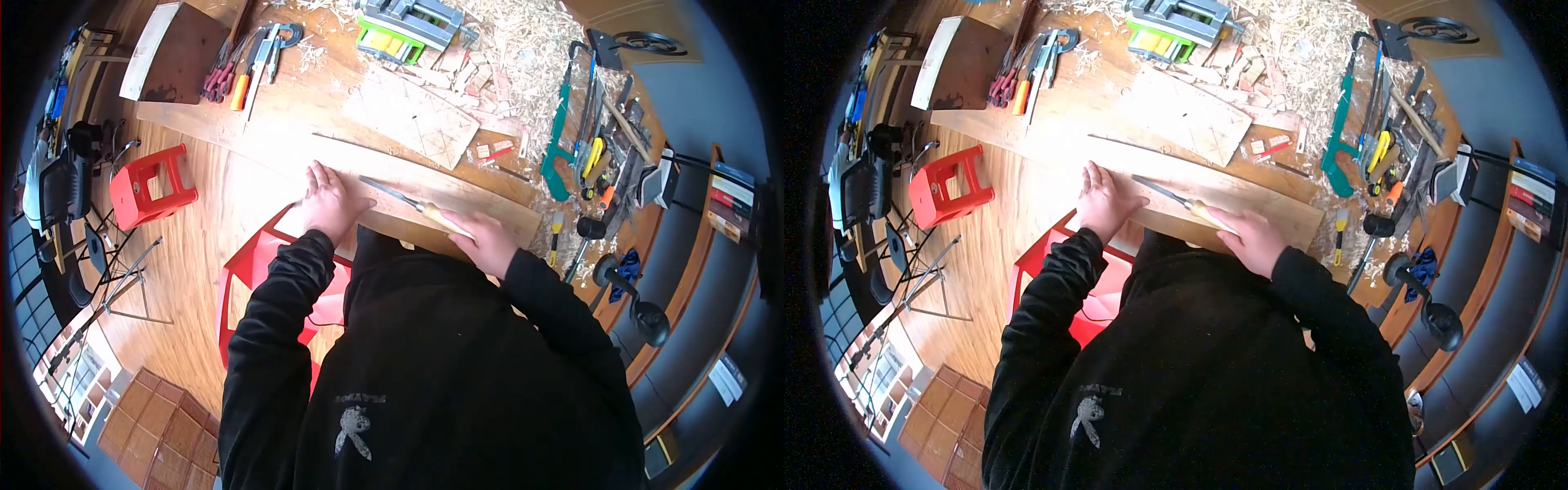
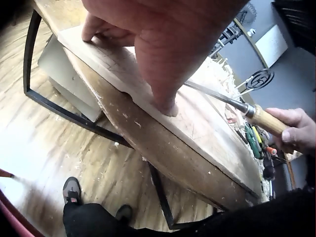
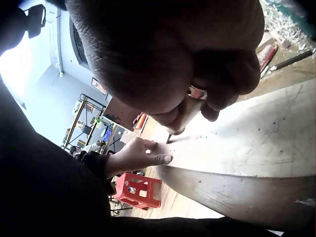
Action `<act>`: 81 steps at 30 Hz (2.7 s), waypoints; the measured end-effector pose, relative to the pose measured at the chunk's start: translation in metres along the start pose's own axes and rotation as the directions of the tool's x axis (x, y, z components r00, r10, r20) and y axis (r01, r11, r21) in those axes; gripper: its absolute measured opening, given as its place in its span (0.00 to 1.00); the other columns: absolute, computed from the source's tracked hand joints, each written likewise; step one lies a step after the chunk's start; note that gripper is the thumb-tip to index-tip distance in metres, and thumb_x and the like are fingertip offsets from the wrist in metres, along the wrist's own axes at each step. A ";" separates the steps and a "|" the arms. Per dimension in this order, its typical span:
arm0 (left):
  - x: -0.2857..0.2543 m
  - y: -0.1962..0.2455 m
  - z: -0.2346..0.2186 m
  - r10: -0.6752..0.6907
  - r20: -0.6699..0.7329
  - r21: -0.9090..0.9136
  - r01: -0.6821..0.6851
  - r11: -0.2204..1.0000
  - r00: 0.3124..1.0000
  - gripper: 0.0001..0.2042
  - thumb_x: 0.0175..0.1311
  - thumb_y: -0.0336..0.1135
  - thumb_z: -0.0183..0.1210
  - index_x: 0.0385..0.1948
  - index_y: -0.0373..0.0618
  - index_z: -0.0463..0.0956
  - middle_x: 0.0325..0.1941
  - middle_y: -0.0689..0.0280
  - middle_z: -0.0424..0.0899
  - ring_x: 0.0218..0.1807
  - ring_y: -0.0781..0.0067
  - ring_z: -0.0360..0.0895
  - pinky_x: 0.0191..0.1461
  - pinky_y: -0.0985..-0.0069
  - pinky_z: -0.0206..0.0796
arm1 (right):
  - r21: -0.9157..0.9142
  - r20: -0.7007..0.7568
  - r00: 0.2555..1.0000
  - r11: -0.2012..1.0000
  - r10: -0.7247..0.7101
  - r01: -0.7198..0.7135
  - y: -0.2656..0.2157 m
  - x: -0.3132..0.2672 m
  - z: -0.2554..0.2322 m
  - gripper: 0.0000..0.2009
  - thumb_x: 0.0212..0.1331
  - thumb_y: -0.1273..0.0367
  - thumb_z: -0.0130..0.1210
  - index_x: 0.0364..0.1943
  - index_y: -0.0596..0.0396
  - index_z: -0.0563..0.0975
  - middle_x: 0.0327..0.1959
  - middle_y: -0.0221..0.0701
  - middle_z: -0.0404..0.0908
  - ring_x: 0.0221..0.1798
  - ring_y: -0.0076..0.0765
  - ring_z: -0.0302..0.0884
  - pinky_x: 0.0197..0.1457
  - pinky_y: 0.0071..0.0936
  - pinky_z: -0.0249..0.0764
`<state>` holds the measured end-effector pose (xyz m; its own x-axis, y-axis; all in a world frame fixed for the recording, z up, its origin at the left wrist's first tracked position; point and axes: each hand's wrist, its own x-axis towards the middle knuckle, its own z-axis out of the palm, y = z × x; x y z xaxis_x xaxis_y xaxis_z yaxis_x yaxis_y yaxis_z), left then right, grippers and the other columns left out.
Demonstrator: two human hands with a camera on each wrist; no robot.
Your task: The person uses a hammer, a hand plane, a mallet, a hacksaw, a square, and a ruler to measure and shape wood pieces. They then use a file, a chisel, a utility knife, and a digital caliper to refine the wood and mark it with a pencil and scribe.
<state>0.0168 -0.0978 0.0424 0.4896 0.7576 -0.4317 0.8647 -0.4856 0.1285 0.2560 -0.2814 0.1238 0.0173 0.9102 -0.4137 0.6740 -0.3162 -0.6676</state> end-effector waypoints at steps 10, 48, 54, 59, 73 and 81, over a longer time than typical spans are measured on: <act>-0.004 -0.013 0.001 0.084 -0.067 -0.037 -0.087 0.996 0.994 0.52 0.49 0.60 0.66 0.63 0.18 0.54 0.69 0.31 0.55 0.72 0.36 0.54 0.72 0.61 0.56 | -0.070 -0.070 0.985 0.984 0.159 -0.163 0.015 -0.051 -0.008 0.22 0.63 0.58 0.54 0.61 0.40 0.72 0.40 0.43 0.79 0.45 0.53 0.77 0.48 0.44 0.73; 0.014 -0.053 -0.022 0.307 0.069 -0.029 -0.306 0.952 0.949 0.28 0.61 0.51 0.59 0.48 0.28 0.73 0.58 0.43 0.73 0.59 0.50 0.74 0.54 0.63 0.74 | -0.013 -0.164 0.969 0.982 0.186 -0.191 -0.041 -0.012 0.023 0.22 0.62 0.61 0.56 0.60 0.45 0.74 0.44 0.44 0.80 0.48 0.55 0.77 0.54 0.44 0.73; 0.017 -0.063 -0.019 0.346 0.036 -0.083 -0.342 0.936 0.938 0.20 0.61 0.47 0.59 0.40 0.34 0.78 0.56 0.46 0.75 0.54 0.52 0.77 0.51 0.63 0.74 | -0.004 -0.171 0.971 0.986 0.164 -0.167 -0.049 -0.004 0.025 0.22 0.62 0.60 0.56 0.60 0.45 0.74 0.43 0.44 0.80 0.47 0.55 0.77 0.52 0.43 0.73; 0.017 -0.063 -0.025 0.363 -0.026 -0.126 -0.363 0.923 0.931 0.13 0.60 0.42 0.58 0.31 0.38 0.79 0.45 0.51 0.77 0.46 0.54 0.80 0.46 0.62 0.76 | -0.015 -0.180 0.969 0.985 0.169 -0.174 -0.053 0.000 0.023 0.21 0.60 0.63 0.56 0.58 0.46 0.75 0.41 0.44 0.80 0.45 0.55 0.77 0.51 0.44 0.73; 0.019 -0.069 -0.017 0.381 -0.176 -0.134 -0.406 0.904 0.908 0.09 0.60 0.35 0.54 0.23 0.40 0.76 0.38 0.55 0.79 0.40 0.55 0.81 0.40 0.61 0.76 | -0.017 -0.142 0.971 0.980 0.194 -0.198 -0.051 0.003 0.017 0.21 0.60 0.63 0.57 0.58 0.44 0.76 0.39 0.44 0.80 0.44 0.54 0.77 0.49 0.44 0.73; 0.019 -0.070 -0.024 0.387 -0.153 -0.159 -0.409 0.898 0.909 0.09 0.60 0.33 0.54 0.23 0.40 0.76 0.38 0.56 0.78 0.39 0.56 0.81 0.39 0.61 0.75 | 0.133 0.000 0.935 0.926 0.355 -0.352 -0.034 -0.021 0.004 0.21 0.61 0.67 0.58 0.60 0.48 0.74 0.51 0.45 0.79 0.53 0.49 0.77 0.56 0.34 0.72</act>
<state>-0.0322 -0.0390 0.0462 0.7970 0.5678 -0.2058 0.5943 -0.6767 0.4346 0.2294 -0.2911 0.1525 0.2554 0.7384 -0.6242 0.5205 -0.6490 -0.5549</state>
